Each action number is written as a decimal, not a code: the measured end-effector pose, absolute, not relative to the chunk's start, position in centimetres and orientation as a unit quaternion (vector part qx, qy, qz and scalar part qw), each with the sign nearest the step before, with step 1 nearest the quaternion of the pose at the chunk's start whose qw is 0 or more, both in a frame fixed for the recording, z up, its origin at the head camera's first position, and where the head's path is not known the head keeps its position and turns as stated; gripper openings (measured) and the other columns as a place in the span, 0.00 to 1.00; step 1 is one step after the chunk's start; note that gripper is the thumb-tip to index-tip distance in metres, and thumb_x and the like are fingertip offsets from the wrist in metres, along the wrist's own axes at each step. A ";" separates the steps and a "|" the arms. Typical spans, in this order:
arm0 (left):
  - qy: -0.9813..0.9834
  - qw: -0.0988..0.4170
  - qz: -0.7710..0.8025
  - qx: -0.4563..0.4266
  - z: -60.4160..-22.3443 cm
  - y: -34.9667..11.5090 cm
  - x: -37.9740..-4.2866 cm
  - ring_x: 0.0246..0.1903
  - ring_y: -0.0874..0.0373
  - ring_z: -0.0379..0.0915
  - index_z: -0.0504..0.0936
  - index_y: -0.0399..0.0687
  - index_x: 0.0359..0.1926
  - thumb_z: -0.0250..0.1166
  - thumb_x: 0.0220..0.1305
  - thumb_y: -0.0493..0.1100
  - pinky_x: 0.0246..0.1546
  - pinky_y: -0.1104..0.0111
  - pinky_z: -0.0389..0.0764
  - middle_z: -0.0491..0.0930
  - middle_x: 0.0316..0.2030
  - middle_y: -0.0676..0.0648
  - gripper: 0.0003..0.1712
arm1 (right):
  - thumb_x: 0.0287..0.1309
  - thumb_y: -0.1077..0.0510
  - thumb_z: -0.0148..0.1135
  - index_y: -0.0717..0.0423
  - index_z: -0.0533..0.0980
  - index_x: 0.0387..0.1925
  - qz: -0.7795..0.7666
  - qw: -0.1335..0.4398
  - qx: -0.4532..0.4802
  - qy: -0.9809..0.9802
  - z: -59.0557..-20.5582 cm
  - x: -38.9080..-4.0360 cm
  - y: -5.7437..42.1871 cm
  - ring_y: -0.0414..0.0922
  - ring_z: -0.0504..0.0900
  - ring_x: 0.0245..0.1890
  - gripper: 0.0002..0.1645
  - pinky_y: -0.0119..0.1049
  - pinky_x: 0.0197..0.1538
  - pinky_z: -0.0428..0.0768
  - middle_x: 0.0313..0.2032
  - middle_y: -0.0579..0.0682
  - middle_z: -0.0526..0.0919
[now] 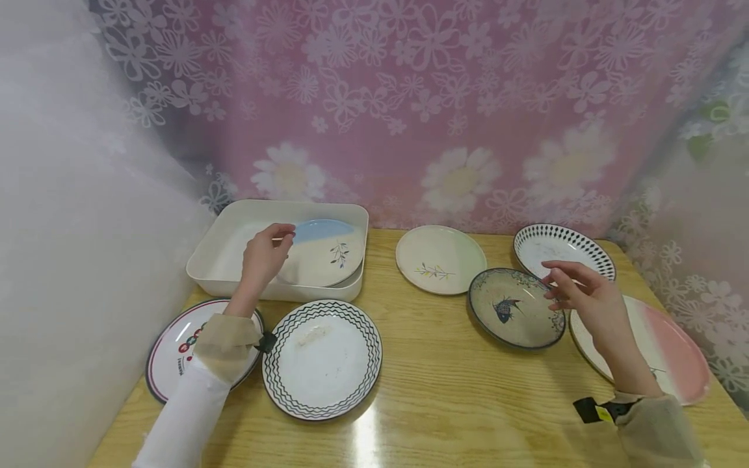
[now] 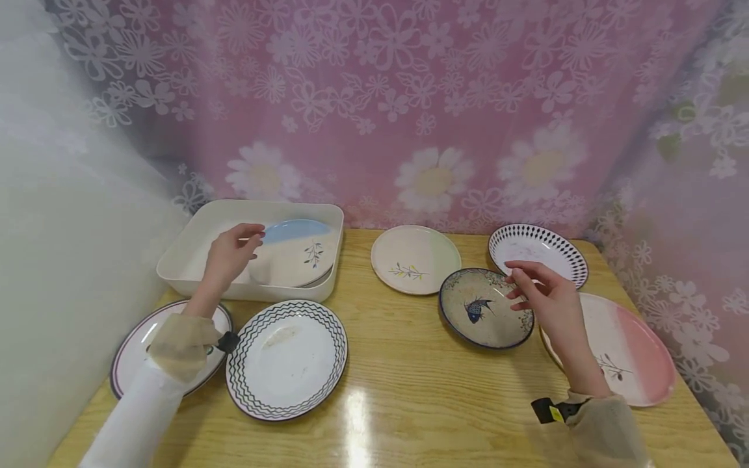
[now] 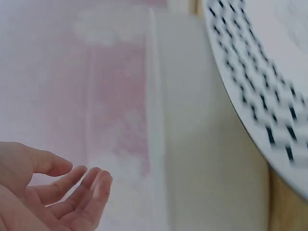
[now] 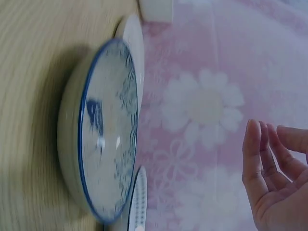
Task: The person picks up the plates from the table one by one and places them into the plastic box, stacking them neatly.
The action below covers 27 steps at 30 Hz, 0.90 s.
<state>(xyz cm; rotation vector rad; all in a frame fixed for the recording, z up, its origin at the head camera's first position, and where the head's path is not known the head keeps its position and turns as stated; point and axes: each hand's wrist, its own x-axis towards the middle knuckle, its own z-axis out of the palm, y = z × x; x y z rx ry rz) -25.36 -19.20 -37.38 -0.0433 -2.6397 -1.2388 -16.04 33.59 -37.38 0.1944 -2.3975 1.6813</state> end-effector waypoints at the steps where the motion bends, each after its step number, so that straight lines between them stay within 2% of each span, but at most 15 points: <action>1: -0.895 0.117 -0.430 -0.024 -37.1 -18.7 -25.0 0.49 0.43 0.83 0.79 0.41 0.62 0.54 0.77 0.41 0.46 0.54 0.84 0.83 0.55 0.38 0.19 | 0.74 0.57 0.57 0.54 0.78 0.60 0.560 0.107 0.059 -0.820 -37.3 -16.3 34.2 0.34 0.85 0.32 0.18 0.27 0.33 0.85 0.38 0.36 0.84; 5: -0.878 0.120 -0.459 -0.064 -36.3 -17.0 -23.7 0.46 0.45 0.85 0.80 0.41 0.60 0.55 0.77 0.39 0.43 0.58 0.87 0.85 0.51 0.40 0.17 | 0.74 0.56 0.56 0.49 0.79 0.58 0.538 0.119 0.031 -0.834 -37.3 -17.2 36.8 0.30 0.84 0.34 0.16 0.24 0.34 0.84 0.38 0.31 0.84; 11: -0.862 0.095 -0.486 -0.110 -35.6 -14.5 -21.6 0.42 0.45 0.86 0.80 0.41 0.59 0.55 0.76 0.37 0.40 0.57 0.88 0.86 0.47 0.39 0.16 | 0.74 0.57 0.56 0.45 0.81 0.54 0.518 0.138 -0.002 -0.844 -37.9 -17.9 39.9 0.24 0.81 0.33 0.13 0.19 0.34 0.80 0.35 0.25 0.82; 15: -0.859 0.085 -0.489 -0.126 -35.7 -13.2 -20.8 0.40 0.48 0.86 0.81 0.44 0.58 0.56 0.76 0.38 0.39 0.60 0.88 0.87 0.45 0.42 0.15 | 0.75 0.50 0.55 0.40 0.80 0.52 0.454 0.134 -0.048 -0.880 -38.8 -18.1 41.5 0.20 0.74 0.35 0.11 0.16 0.34 0.76 0.36 0.18 0.76; 16: -0.859 0.082 -0.489 -0.129 -35.9 -12.9 -20.6 0.40 0.49 0.86 0.81 0.44 0.58 0.56 0.76 0.38 0.39 0.61 0.88 0.87 0.45 0.42 0.15 | 0.75 0.48 0.55 0.43 0.80 0.54 0.433 0.130 -0.060 -0.890 -39.1 -18.1 42.0 0.21 0.73 0.36 0.13 0.18 0.34 0.74 0.37 0.18 0.74; 18: -0.858 0.071 -0.491 -0.134 -36.1 -12.4 -20.3 0.40 0.47 0.86 0.81 0.44 0.58 0.56 0.76 0.38 0.39 0.60 0.88 0.87 0.45 0.43 0.15 | 0.75 0.44 0.52 0.46 0.79 0.57 0.388 0.117 -0.081 -0.911 -39.6 -18.0 43.0 0.28 0.73 0.40 0.19 0.25 0.37 0.73 0.41 0.25 0.75; 20: -0.856 0.059 -0.495 -0.139 -36.3 -12.0 -20.1 0.40 0.45 0.86 0.81 0.44 0.58 0.57 0.76 0.38 0.40 0.58 0.88 0.87 0.45 0.42 0.14 | 0.77 0.42 0.48 0.54 0.76 0.63 0.344 0.099 -0.099 -0.929 -39.9 -17.9 44.2 0.43 0.77 0.46 0.27 0.36 0.38 0.74 0.48 0.43 0.81; 22: -0.852 0.051 -0.501 -0.143 -36.6 -11.7 -19.9 0.39 0.45 0.86 0.81 0.44 0.58 0.57 0.76 0.39 0.40 0.57 0.88 0.87 0.45 0.41 0.14 | 0.78 0.42 0.44 0.65 0.70 0.68 0.321 0.078 -0.120 -0.936 -40.0 -17.8 45.5 0.62 0.74 0.54 0.34 0.49 0.41 0.75 0.58 0.64 0.76; 23: -0.850 0.049 -0.504 -0.145 -36.6 -11.6 -19.8 0.39 0.46 0.86 0.82 0.44 0.57 0.57 0.76 0.39 0.39 0.57 0.88 0.87 0.44 0.41 0.14 | 0.78 0.41 0.43 0.67 0.68 0.69 0.306 0.069 -0.133 -0.940 -40.1 -17.7 46.1 0.70 0.70 0.57 0.36 0.57 0.43 0.75 0.62 0.72 0.71; 24: -0.848 0.048 -0.507 -0.148 -36.8 -11.4 -19.7 0.38 0.48 0.86 0.82 0.44 0.57 0.57 0.76 0.39 0.39 0.58 0.88 0.87 0.44 0.41 0.14 | 0.79 0.42 0.41 0.70 0.66 0.69 0.297 0.063 -0.140 -0.943 -40.2 -17.6 46.7 0.76 0.65 0.59 0.37 0.62 0.44 0.74 0.65 0.78 0.65; 27: -0.844 0.050 -0.511 -0.152 -37.1 -11.0 -19.4 0.36 0.55 0.85 0.82 0.46 0.56 0.57 0.76 0.39 0.36 0.61 0.88 0.88 0.42 0.45 0.13 | 0.79 0.45 0.40 0.74 0.63 0.69 0.286 0.057 -0.154 -0.944 -40.6 -17.2 48.2 0.79 0.60 0.62 0.36 0.72 0.54 0.67 0.67 0.81 0.59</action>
